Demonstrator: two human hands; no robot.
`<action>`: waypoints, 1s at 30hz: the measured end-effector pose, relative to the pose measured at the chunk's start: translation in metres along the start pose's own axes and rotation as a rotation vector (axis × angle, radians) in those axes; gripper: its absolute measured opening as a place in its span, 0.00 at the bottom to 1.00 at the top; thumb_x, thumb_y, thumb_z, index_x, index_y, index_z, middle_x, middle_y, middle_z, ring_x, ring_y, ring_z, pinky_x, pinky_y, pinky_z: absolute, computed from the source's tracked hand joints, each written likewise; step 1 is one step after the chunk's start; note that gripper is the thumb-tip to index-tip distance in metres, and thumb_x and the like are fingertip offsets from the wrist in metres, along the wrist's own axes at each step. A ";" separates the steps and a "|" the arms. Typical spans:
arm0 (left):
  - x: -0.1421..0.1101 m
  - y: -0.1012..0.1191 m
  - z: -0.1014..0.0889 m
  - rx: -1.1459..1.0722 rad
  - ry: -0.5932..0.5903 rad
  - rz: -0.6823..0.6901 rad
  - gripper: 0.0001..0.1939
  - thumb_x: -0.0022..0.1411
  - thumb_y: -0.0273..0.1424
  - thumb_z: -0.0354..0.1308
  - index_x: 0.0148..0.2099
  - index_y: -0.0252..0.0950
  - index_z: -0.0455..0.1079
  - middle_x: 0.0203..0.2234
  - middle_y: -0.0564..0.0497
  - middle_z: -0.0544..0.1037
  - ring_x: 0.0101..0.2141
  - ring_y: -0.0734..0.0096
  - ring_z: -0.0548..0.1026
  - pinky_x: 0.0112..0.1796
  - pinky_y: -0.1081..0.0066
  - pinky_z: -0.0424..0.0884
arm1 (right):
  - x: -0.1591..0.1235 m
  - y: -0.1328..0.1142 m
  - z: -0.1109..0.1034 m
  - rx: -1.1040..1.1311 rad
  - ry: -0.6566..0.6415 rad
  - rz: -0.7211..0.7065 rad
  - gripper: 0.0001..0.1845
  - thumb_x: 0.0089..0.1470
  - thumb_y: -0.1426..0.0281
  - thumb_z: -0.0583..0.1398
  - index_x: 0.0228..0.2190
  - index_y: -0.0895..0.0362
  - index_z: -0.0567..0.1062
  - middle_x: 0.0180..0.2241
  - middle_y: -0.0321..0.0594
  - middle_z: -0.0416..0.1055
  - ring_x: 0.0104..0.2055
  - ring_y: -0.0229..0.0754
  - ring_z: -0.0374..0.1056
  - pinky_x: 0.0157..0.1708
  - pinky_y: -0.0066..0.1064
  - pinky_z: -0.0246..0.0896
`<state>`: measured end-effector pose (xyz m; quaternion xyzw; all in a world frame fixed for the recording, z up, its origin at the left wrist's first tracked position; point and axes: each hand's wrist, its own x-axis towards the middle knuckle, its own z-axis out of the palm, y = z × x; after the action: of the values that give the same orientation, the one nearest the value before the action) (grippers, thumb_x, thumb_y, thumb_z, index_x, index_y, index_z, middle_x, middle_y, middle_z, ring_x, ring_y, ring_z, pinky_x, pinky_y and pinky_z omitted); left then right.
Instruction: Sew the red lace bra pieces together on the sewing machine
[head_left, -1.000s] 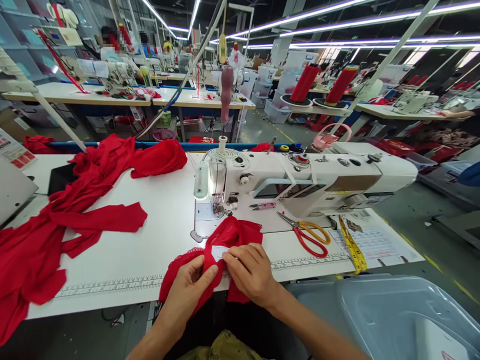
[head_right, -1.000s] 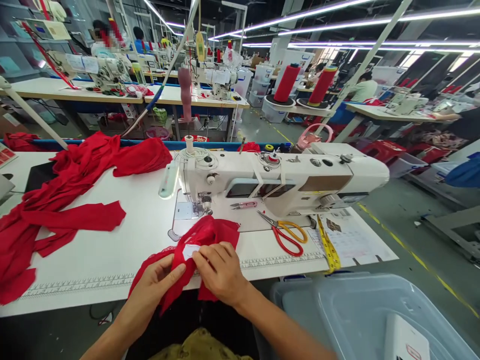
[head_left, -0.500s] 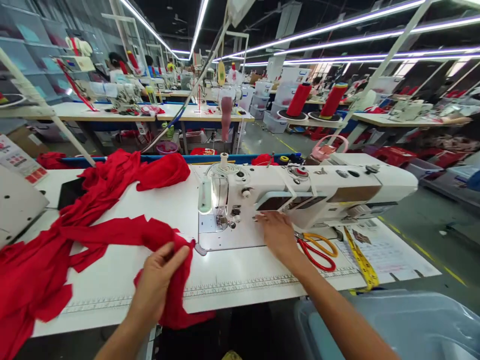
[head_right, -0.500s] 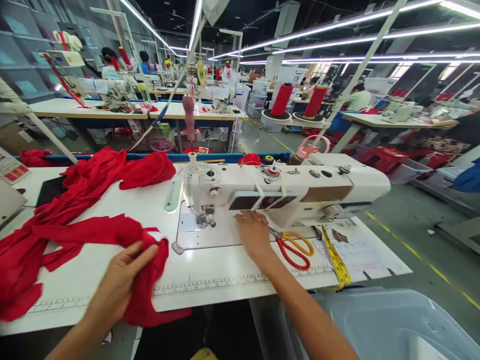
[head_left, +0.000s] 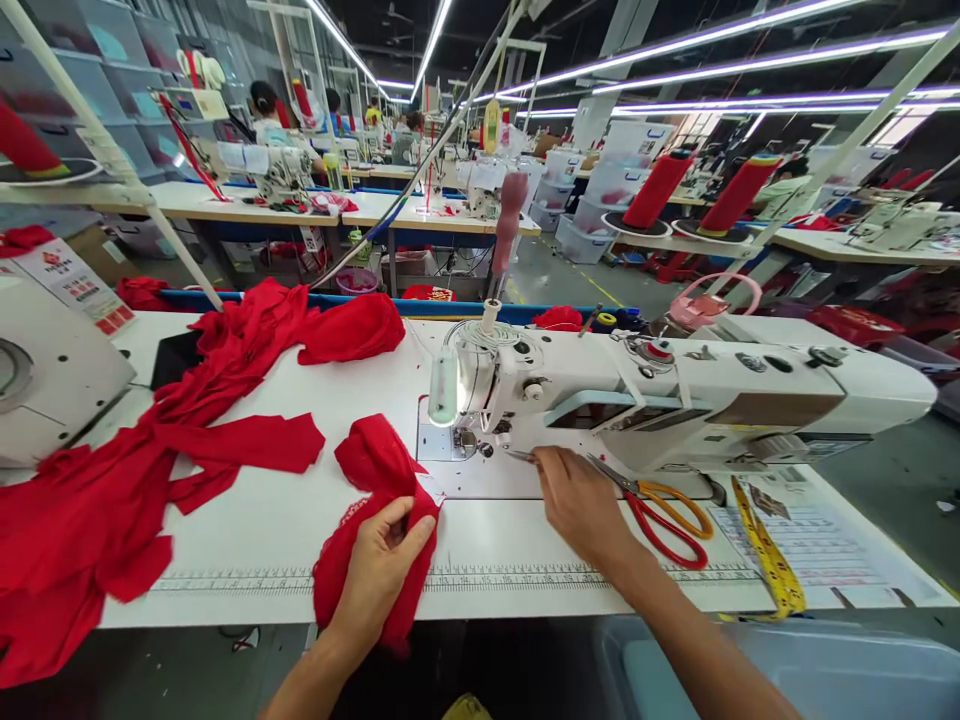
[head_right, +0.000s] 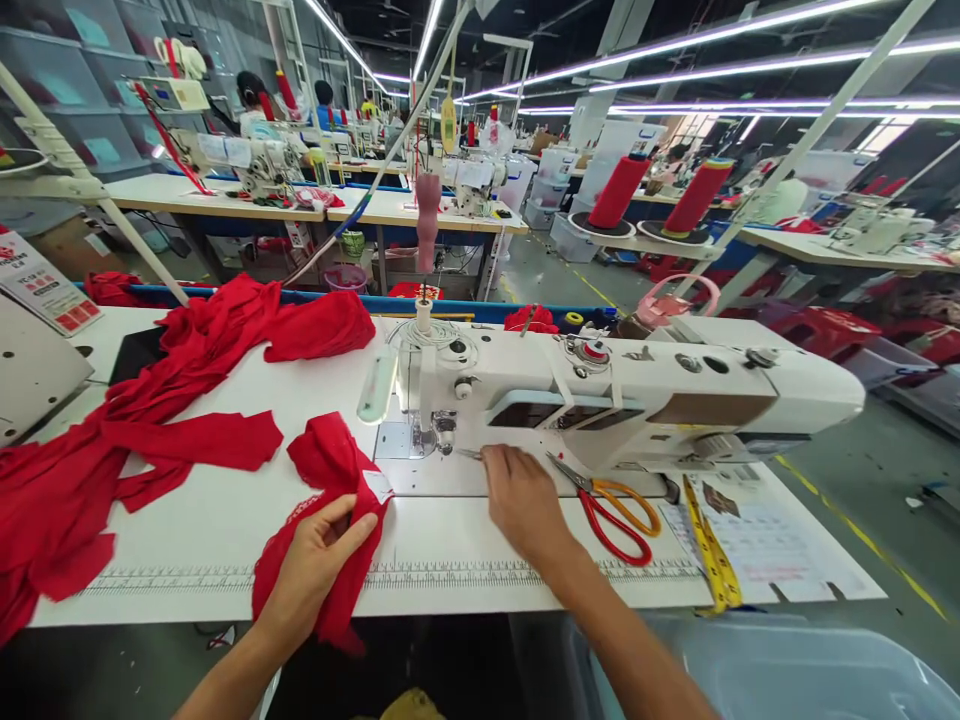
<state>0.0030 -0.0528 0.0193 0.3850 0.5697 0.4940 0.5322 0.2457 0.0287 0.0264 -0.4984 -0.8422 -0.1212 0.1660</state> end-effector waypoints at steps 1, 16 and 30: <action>0.001 -0.001 0.000 0.003 0.001 0.009 0.14 0.54 0.43 0.66 0.33 0.38 0.73 0.31 0.52 0.77 0.38 0.63 0.74 0.41 0.70 0.70 | -0.005 -0.014 -0.004 0.154 0.008 -0.009 0.12 0.63 0.79 0.48 0.40 0.57 0.70 0.33 0.44 0.76 0.32 0.43 0.72 0.33 0.31 0.62; -0.001 0.003 0.004 0.102 0.046 0.065 0.15 0.57 0.44 0.63 0.30 0.38 0.68 0.28 0.54 0.74 0.35 0.66 0.71 0.38 0.73 0.68 | -0.015 -0.085 -0.007 0.213 0.066 -0.099 0.21 0.71 0.62 0.46 0.28 0.55 0.68 0.20 0.33 0.68 0.19 0.35 0.64 0.22 0.32 0.41; 0.001 -0.008 0.001 0.086 0.032 0.117 0.12 0.60 0.41 0.62 0.32 0.37 0.72 0.29 0.53 0.74 0.34 0.68 0.69 0.37 0.74 0.67 | -0.017 -0.091 -0.005 0.164 0.110 -0.099 0.22 0.72 0.62 0.45 0.28 0.55 0.67 0.19 0.32 0.67 0.18 0.36 0.62 0.22 0.32 0.40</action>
<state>0.0049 -0.0537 0.0116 0.4321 0.5755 0.5053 0.4762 0.1741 -0.0294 0.0206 -0.4336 -0.8625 -0.0869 0.2460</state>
